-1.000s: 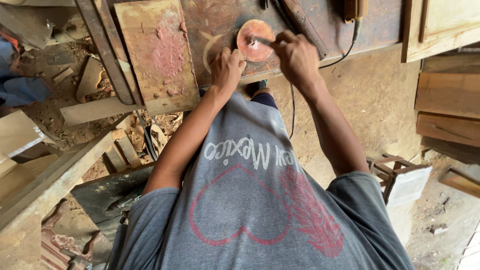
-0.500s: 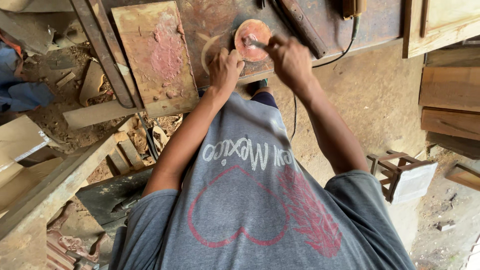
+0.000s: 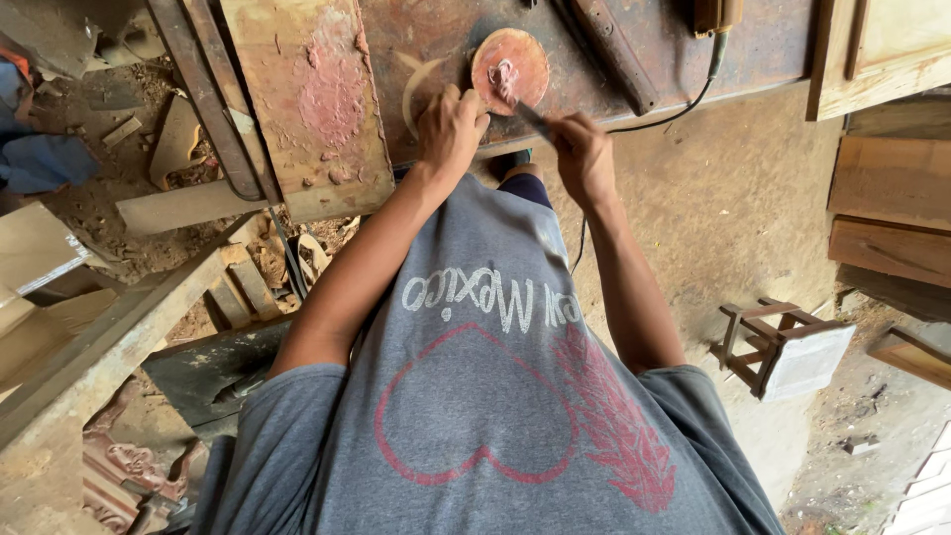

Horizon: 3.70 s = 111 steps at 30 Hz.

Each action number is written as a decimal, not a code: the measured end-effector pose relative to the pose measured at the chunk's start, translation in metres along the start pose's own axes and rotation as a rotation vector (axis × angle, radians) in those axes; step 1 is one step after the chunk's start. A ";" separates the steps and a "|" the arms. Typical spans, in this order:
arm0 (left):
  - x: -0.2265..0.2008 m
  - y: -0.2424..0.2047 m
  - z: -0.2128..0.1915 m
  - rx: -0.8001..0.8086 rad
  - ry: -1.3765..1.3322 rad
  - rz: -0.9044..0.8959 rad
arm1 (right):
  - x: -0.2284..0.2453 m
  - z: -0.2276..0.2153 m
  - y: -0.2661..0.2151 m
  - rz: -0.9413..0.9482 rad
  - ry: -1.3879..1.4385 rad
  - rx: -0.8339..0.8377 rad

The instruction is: The person mixes a reddish paste with a lighter substance in a small wooden bowl using a putty knife. They then apply the mixed filler to the joints and edges of a wooden frame, smoothing it into the seams. The person finishes by placing the frame against a stack of wood.

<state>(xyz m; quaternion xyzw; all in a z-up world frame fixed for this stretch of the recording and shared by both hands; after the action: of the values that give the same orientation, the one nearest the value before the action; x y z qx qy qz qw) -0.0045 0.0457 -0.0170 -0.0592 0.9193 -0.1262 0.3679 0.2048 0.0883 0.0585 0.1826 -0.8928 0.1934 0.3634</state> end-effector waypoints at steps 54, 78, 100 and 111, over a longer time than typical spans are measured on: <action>-0.006 0.005 -0.013 0.008 -0.062 -0.009 | 0.067 -0.032 0.024 -0.175 -0.614 0.132; -0.001 -0.006 -0.017 -0.059 -0.039 0.005 | 0.061 -0.040 0.065 -0.184 -0.600 0.320; -0.008 -0.001 -0.019 -0.011 -0.029 -0.009 | 0.057 -0.033 0.067 -0.157 -0.672 0.352; -0.008 0.000 -0.018 -0.004 -0.060 -0.016 | 0.067 -0.030 0.054 -0.165 -0.538 0.317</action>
<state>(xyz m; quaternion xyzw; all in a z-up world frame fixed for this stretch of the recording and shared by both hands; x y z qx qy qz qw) -0.0108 0.0504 0.0009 -0.0711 0.9077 -0.1254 0.3940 0.1515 0.1367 0.1151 0.3531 -0.8978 0.2449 0.0961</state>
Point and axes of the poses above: each hand's wrist, its own y-axis towards the middle knuckle, its own z-axis out of the palm, x = y × z, the point moved 5 cm from there along y, towards the middle knuckle, and after that the axes turned 9 degrees about x, right-handed, at the moved point
